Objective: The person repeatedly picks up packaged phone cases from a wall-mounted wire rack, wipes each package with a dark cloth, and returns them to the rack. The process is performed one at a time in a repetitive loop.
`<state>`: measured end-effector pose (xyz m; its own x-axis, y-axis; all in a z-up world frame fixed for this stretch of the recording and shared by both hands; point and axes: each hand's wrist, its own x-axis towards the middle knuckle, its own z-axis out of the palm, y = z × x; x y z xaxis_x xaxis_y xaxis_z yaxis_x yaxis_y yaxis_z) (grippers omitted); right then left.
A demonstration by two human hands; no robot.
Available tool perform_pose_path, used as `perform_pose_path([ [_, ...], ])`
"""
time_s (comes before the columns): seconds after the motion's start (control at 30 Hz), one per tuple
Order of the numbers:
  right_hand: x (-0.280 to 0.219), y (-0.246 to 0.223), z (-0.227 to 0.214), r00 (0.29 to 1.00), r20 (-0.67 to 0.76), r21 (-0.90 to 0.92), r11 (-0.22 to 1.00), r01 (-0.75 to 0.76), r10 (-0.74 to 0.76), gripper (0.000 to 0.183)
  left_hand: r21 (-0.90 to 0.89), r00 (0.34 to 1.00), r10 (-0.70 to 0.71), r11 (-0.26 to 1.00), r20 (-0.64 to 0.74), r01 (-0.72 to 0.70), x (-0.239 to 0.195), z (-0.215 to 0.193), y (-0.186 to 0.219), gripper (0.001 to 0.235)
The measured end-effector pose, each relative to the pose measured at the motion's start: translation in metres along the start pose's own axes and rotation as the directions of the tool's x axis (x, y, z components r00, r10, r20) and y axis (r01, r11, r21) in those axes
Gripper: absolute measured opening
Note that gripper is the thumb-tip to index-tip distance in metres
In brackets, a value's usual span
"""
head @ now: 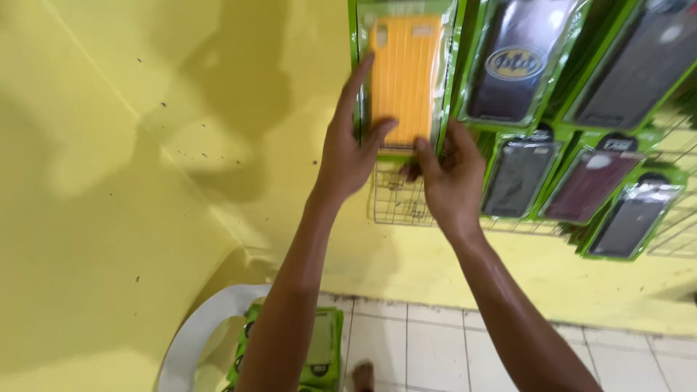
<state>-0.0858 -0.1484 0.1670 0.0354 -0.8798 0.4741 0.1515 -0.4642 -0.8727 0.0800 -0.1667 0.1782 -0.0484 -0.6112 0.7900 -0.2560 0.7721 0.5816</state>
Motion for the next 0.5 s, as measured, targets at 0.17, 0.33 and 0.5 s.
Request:
perform_pose_path([
  [0.17,0.027,0.021,0.020,0.990,-0.133,0.004,0.999,0.044,-0.043,0.032,-0.134,0.994,-0.078,0.987,0.075,0.088,0.031,-0.008,-0.033,0.078],
  [0.33,0.045,0.049,0.029,0.961,-0.276,-0.022,1.000,0.000,-0.006,0.029,-0.077,0.991,-0.003,0.997,0.131,0.013,0.047,-0.007,-0.075,0.081],
  [0.5,0.067,0.084,0.031,0.950,-0.300,0.139,0.989,-0.048,0.088,0.023,-0.076,0.996,0.068,0.995,0.061,-0.063,0.059,0.000,-0.107,0.079],
])
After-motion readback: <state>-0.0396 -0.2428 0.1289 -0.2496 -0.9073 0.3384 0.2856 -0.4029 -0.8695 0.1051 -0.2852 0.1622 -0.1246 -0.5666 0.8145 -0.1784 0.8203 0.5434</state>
